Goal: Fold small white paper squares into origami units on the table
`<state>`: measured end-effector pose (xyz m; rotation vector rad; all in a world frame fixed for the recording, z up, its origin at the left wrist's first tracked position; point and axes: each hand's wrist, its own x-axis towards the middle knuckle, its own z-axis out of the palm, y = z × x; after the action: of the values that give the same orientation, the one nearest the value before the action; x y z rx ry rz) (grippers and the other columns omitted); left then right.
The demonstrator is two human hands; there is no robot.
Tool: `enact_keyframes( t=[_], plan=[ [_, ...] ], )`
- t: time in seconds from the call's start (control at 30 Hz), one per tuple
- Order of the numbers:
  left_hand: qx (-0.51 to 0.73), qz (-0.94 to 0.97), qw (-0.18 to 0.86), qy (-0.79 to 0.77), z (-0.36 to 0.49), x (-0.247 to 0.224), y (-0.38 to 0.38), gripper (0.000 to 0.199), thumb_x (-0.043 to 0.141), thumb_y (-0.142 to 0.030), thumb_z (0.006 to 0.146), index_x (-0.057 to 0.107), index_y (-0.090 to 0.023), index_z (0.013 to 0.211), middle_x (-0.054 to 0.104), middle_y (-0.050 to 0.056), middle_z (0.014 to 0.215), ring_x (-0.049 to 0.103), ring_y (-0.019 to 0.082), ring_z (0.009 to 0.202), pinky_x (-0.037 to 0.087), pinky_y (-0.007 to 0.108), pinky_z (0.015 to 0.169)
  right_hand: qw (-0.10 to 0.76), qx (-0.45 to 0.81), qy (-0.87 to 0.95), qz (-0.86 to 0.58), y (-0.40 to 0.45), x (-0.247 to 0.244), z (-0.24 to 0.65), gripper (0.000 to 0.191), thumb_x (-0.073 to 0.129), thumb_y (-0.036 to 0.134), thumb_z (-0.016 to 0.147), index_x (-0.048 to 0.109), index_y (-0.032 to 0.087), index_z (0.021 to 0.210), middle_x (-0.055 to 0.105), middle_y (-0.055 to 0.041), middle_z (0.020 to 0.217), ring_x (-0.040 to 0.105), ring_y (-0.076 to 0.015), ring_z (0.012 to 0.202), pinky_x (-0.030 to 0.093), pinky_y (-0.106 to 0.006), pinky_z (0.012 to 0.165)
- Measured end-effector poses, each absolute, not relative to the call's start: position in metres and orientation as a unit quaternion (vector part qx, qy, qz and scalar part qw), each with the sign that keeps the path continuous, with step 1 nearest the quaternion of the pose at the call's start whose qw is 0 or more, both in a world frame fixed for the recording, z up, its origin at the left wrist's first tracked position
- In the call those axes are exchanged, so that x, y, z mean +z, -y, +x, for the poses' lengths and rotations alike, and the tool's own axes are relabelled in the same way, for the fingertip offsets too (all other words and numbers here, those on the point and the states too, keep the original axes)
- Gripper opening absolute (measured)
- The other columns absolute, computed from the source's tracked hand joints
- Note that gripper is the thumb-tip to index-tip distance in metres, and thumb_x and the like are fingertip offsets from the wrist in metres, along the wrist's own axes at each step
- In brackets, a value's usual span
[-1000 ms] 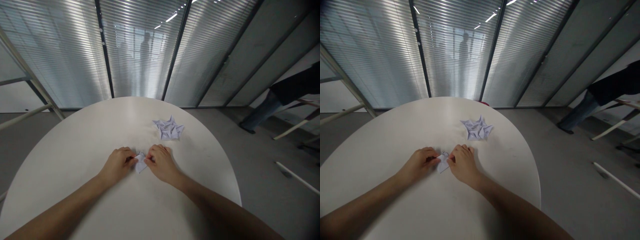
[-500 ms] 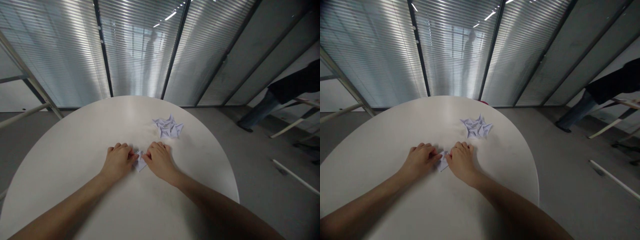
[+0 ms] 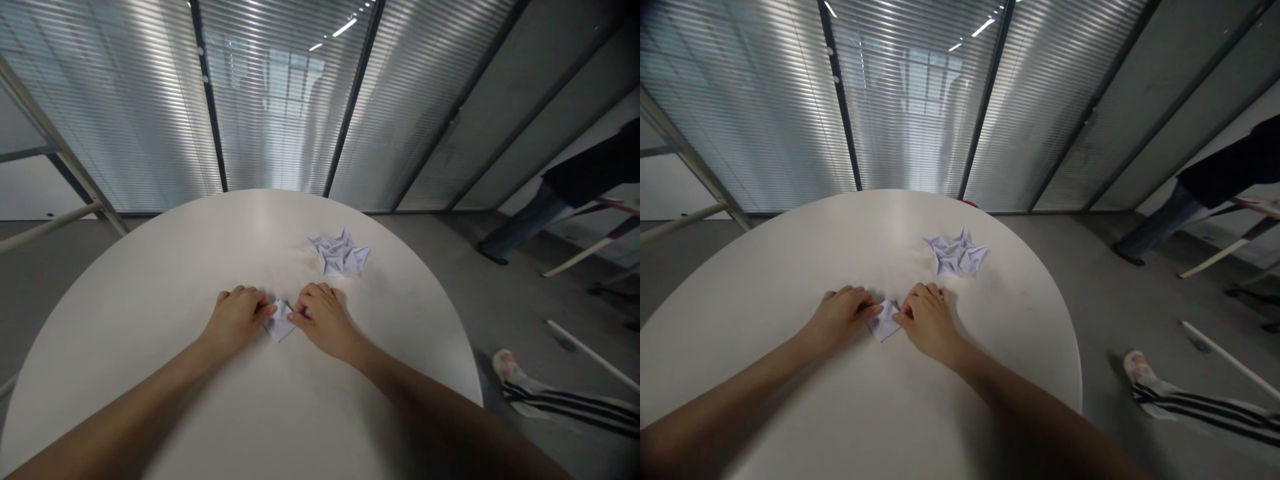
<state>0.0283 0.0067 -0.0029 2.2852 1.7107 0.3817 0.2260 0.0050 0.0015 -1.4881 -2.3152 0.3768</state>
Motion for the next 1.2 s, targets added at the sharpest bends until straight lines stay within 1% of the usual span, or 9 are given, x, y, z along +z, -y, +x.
enact_keyframes(
  t=[0.13, 0.3, 0.43, 0.57, 0.83, 0.97, 1.1, 1.2],
  plan=[
    [0.114, 0.774, 0.141, -0.606, 0.03, 0.001, -0.008, 0.029, 0.047, -0.042, 0.086, 0.061, -0.021, 0.072, 0.063, 0.005, 0.073, 0.055, 0.024, 0.081, 0.033, 0.037, 0.073, 0.17, 0.144, 0.799, -0.558, -0.007, 0.003, 0.219, 0.018, 0.069, 0.034, 0.079, 0.064, 0.021, 0.067, 0.06, -0.0012, 0.092, 0.048, -0.0204, 0.095, 0.027, -0.038, 0.081],
    [0.114, 0.758, 0.157, -0.623, 0.03, 0.003, -0.009, 0.027, 0.052, -0.045, 0.082, 0.061, -0.021, 0.072, 0.063, 0.004, 0.073, 0.054, 0.025, 0.084, 0.032, 0.038, 0.075, 0.185, 0.162, 0.777, -0.579, -0.009, 0.004, 0.222, 0.018, 0.075, 0.033, 0.071, 0.065, 0.021, 0.062, 0.06, -0.0007, 0.092, 0.049, -0.0206, 0.096, 0.028, -0.038, 0.083],
    [0.118, 0.76, 0.158, -0.619, 0.029, 0.002, -0.01, 0.03, 0.053, -0.049, 0.081, 0.062, -0.021, 0.074, 0.064, 0.003, 0.074, 0.054, 0.024, 0.085, 0.032, 0.037, 0.076, 0.212, 0.187, 0.769, -0.573, -0.009, 0.002, 0.231, 0.016, 0.072, 0.036, 0.074, 0.067, 0.022, 0.068, 0.06, 0.0001, 0.095, 0.05, -0.0195, 0.097, 0.026, -0.039, 0.088],
    [0.101, 0.761, 0.162, -0.62, 0.027, 0.002, -0.011, 0.03, 0.053, -0.05, 0.081, 0.062, -0.022, 0.075, 0.065, 0.002, 0.076, 0.055, 0.023, 0.086, 0.032, 0.036, 0.076, 0.214, 0.197, 0.777, -0.558, -0.008, 0.001, 0.233, 0.014, 0.07, 0.032, 0.076, 0.067, 0.022, 0.067, 0.061, 0.0012, 0.094, 0.05, -0.0184, 0.097, 0.025, -0.039, 0.089],
    [0.121, 0.765, 0.153, -0.614, 0.025, 0.002, -0.006, 0.026, 0.054, -0.047, 0.081, 0.062, -0.023, 0.074, 0.064, 0.001, 0.074, 0.056, 0.023, 0.083, 0.032, 0.035, 0.076, 0.194, 0.209, 0.777, -0.561, -0.004, 0.006, 0.227, 0.01, 0.071, 0.029, 0.075, 0.066, 0.022, 0.069, 0.06, 0.0017, 0.094, 0.049, -0.0177, 0.095, 0.026, -0.038, 0.086],
    [0.122, 0.767, 0.154, -0.611, 0.025, 0.003, -0.005, 0.025, 0.055, -0.046, 0.081, 0.062, -0.023, 0.073, 0.064, 0.001, 0.073, 0.056, 0.022, 0.08, 0.031, 0.034, 0.074, 0.167, 0.204, 0.785, -0.56, -0.003, 0.006, 0.223, 0.014, 0.073, 0.029, 0.072, 0.066, 0.021, 0.063, 0.06, 0.0008, 0.092, 0.049, -0.0188, 0.094, 0.028, -0.036, 0.081],
    [0.114, 0.763, 0.167, -0.614, 0.025, 0.004, -0.006, 0.024, 0.057, -0.045, 0.079, 0.062, -0.022, 0.071, 0.063, 0.001, 0.072, 0.055, 0.022, 0.08, 0.03, 0.034, 0.073, 0.155, 0.199, 0.783, -0.569, -0.006, 0.007, 0.221, 0.018, 0.076, 0.031, 0.068, 0.065, 0.021, 0.058, 0.06, 0.0006, 0.09, 0.05, -0.0202, 0.093, 0.028, -0.037, 0.079],
    [0.109, 0.757, 0.162, -0.623, 0.025, 0.003, -0.007, 0.024, 0.058, -0.046, 0.078, 0.06, -0.022, 0.074, 0.063, 0.002, 0.078, 0.055, 0.023, 0.084, 0.03, 0.035, 0.073, 0.146, 0.195, 0.78, -0.577, -0.007, 0.008, 0.222, 0.019, 0.077, 0.033, 0.066, 0.064, 0.022, 0.057, 0.061, 0.0002, 0.088, 0.051, -0.0214, 0.093, 0.028, -0.037, 0.078]
  ],
)
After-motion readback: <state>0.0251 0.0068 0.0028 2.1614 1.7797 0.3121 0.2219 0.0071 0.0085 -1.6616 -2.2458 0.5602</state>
